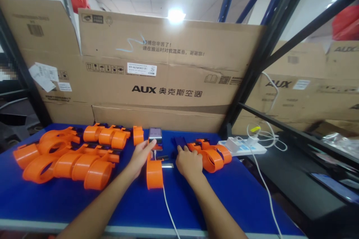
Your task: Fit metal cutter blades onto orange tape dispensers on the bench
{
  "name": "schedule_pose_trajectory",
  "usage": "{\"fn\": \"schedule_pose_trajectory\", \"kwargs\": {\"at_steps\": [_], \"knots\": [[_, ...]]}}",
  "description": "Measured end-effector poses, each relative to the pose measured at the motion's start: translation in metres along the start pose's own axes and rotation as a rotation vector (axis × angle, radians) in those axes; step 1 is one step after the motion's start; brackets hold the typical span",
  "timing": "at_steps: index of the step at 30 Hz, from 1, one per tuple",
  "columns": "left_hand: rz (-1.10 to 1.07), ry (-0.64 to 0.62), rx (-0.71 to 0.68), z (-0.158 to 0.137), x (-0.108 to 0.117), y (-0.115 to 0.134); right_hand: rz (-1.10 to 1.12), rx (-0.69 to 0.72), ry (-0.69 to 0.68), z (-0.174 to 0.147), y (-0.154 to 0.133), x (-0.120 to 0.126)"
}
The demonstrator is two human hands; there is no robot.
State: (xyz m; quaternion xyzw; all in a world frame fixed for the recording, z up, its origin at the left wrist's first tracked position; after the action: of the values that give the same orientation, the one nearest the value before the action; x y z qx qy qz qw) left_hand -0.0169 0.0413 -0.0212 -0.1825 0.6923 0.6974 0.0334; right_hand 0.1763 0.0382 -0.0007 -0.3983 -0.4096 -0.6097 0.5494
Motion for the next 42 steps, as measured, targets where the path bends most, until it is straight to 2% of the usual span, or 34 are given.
{"fn": "schedule_pose_trajectory", "kwargs": {"at_steps": [5,8,10,12,14,16,22,31,36,42], "knots": [[-0.005,0.002,-0.009,-0.001,0.0,0.001,0.042,0.024,0.069,0.0,0.002,0.001],[-0.011,0.0,-0.032,-0.002,0.0,0.002,0.16,0.038,0.182,0.002,0.002,0.006],[-0.008,-0.002,-0.049,-0.001,-0.001,0.001,0.355,0.09,0.286,0.003,0.0,0.01],[-0.006,-0.01,-0.051,0.0,-0.001,0.001,0.626,0.187,0.332,0.002,-0.005,0.012],[-0.016,-0.015,-0.043,0.001,-0.002,0.0,0.851,0.271,0.306,0.0,-0.011,0.012],[-0.033,-0.011,-0.038,0.002,-0.002,0.0,0.955,0.304,0.269,-0.003,-0.017,0.009],[-0.014,-0.091,-0.048,-0.004,-0.005,0.002,0.984,0.262,0.284,-0.006,-0.023,0.004],[0.069,-0.033,-0.089,-0.008,-0.005,0.005,0.865,0.423,0.42,-0.012,-0.027,-0.001],[0.108,-0.05,-0.154,-0.009,-0.005,0.008,0.823,0.453,0.474,-0.012,-0.026,-0.003],[0.129,-0.066,-0.153,-0.009,-0.004,0.008,0.798,0.465,0.486,-0.012,-0.027,-0.003]]}}
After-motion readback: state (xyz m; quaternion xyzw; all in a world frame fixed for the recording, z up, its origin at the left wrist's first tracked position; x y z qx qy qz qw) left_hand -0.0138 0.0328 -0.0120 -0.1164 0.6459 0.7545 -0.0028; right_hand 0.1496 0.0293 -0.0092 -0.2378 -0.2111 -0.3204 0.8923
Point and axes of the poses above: each hand's wrist, its own z-axis towards the middle knuckle, its own x-axis out of the back of the hand, y = z × x, the point moved 1 cm from there along z, towards the middle knuckle, and after that the axes turned 11 degrees about y, right-handed, at the moved point
